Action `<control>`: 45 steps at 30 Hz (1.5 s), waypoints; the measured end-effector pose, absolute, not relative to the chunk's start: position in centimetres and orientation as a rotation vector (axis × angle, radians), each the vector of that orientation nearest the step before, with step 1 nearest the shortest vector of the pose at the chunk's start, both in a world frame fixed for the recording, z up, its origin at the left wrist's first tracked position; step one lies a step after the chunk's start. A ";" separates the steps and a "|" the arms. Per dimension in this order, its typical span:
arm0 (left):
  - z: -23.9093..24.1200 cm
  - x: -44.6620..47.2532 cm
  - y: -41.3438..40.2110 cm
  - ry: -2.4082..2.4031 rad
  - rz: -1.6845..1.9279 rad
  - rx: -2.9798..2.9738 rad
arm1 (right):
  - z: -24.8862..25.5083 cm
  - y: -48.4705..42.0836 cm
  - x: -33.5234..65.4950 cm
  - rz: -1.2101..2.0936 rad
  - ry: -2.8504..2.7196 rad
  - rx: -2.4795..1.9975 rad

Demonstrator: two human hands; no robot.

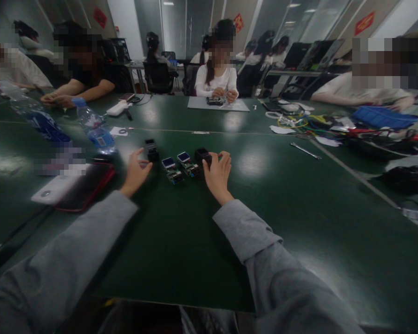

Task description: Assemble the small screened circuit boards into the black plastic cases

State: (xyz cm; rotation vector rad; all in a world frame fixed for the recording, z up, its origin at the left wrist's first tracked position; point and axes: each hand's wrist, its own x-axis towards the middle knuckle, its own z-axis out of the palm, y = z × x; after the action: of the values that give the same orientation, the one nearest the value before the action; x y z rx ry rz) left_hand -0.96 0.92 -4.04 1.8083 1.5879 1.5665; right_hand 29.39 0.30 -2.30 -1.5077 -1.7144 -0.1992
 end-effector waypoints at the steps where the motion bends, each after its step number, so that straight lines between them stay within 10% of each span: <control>1: -3.9 -0.8 0.8 1.574 1.566 1.816 | -2.2 0.2 29.5 -0.198 -1.709 -1.495; 45: -0.5 1.9 -2.6 1.279 1.107 2.667 | -0.9 -0.8 28.2 0.003 -2.230 -1.052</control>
State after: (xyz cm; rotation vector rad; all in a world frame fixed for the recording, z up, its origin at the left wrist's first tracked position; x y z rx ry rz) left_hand 1.86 -2.63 -0.51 2.6671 1.2795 1.1068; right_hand 28.17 -0.82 -0.91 -1.0516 -2.2299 0.0029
